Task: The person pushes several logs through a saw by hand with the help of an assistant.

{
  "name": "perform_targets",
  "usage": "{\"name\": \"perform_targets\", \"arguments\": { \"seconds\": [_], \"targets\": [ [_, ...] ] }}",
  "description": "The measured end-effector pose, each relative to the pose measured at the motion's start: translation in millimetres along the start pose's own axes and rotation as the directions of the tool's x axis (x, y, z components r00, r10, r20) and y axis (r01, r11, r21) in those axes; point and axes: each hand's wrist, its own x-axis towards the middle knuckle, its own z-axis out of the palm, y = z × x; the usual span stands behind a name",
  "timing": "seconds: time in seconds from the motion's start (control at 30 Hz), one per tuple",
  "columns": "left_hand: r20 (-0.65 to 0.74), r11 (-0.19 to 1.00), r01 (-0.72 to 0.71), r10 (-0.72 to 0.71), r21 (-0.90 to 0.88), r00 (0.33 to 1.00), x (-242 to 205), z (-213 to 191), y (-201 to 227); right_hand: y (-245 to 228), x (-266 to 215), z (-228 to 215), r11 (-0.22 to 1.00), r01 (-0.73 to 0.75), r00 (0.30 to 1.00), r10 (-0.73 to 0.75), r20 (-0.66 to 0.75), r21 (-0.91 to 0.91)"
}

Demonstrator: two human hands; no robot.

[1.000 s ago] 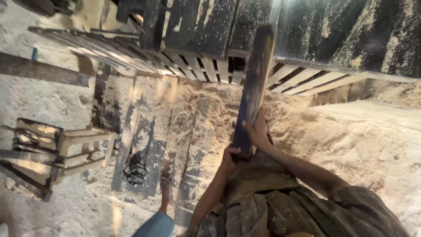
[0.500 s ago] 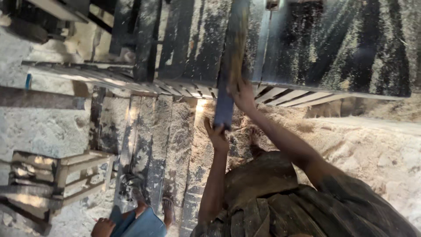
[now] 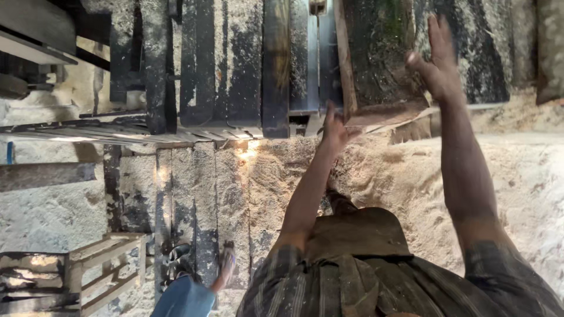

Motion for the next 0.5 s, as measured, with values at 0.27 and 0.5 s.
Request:
{"name": "perform_targets", "arguments": {
  "seconds": [0.27, 0.5],
  "targets": [
    [-0.042, 0.86, -0.368, 0.408, 0.354, 0.912, -27, -42, -38, 24, -90, 61, 0.817, -0.224, 0.968, 0.25, 0.023, 0.532],
    [-0.184, 0.967, -0.039, 0.087, 0.252, 0.979, -207, -154, -115, 28, -289, 159, 0.888, -0.173, 0.973, 0.222, -0.068, 0.427]
  ]
}}
